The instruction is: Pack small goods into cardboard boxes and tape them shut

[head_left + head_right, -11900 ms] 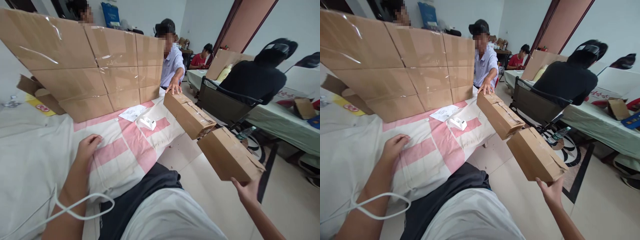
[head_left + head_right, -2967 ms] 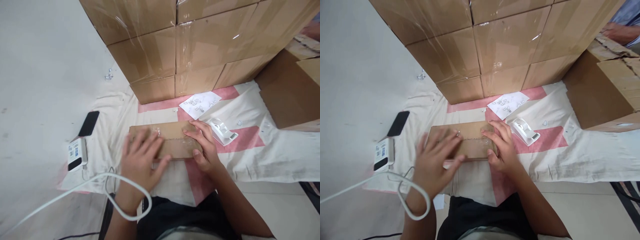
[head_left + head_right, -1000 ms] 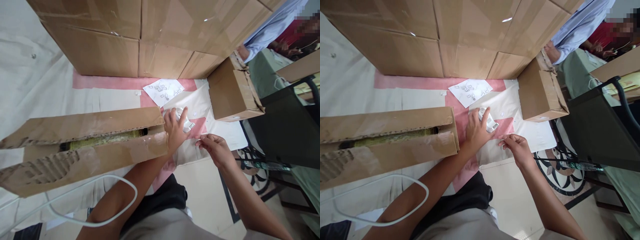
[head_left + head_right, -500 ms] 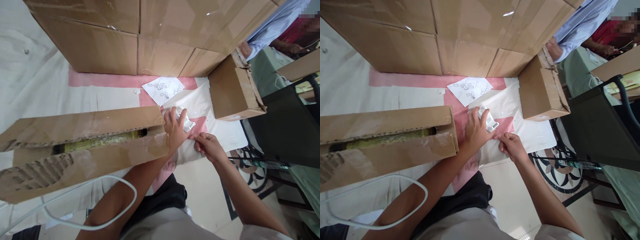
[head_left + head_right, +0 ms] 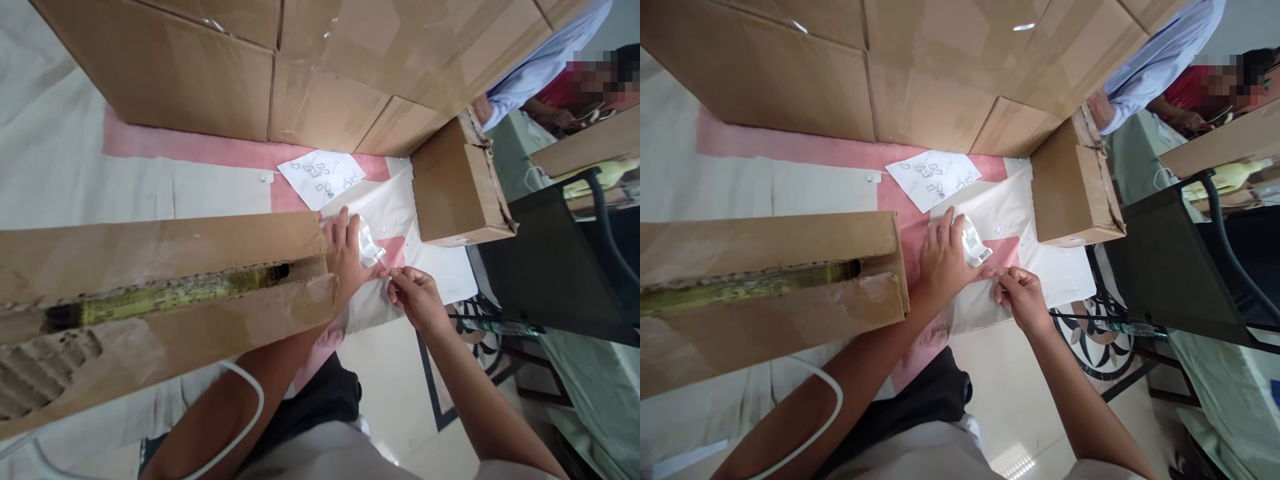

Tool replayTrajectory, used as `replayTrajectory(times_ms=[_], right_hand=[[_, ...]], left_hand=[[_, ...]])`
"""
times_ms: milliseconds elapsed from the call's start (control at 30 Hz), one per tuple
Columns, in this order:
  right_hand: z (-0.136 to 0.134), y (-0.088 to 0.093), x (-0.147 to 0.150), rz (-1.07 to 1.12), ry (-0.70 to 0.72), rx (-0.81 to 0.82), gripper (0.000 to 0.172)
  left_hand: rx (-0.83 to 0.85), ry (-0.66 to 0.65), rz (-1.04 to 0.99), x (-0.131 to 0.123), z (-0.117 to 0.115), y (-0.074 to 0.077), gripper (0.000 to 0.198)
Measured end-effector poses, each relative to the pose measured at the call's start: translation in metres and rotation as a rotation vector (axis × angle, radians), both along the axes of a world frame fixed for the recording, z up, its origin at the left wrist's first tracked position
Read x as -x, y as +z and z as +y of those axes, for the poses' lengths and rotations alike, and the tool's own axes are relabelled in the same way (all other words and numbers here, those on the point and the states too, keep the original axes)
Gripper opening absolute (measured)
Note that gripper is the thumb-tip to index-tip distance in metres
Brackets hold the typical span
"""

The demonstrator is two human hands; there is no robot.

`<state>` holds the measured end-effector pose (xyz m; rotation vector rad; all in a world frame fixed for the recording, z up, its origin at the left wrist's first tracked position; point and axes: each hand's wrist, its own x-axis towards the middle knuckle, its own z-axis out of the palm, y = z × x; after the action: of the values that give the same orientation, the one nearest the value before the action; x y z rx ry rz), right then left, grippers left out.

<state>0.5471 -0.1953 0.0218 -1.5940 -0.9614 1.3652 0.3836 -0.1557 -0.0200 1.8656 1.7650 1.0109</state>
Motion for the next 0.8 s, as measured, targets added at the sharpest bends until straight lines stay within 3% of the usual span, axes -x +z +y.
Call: replayTrajectory(times_ms=[167,333,400,800], right_hand=[[0.003,-0.006,0.001,-0.007,0.002,0.015,0.067],[0.001,-0.007,-0.005,-0.015,-0.011,0.004,0.067],[0.000,-0.004,-0.007,-0.020,-0.008,-0.002,0.067],[0.008,0.007,0.013,-0.006,0.031,-0.028,0.065]], left_hand=[[-0.021,-0.028,0.018,0.003,-0.002,-0.004,0.095],[-0.076,-0.094,0.040,0.004,-0.006,-0.007,0.066],[-0.063,-0.084,0.040,0.003,-0.005,-0.008,0.064],[-0.035,-0.043,0.050,0.002,-0.002,-0.007,0.085]])
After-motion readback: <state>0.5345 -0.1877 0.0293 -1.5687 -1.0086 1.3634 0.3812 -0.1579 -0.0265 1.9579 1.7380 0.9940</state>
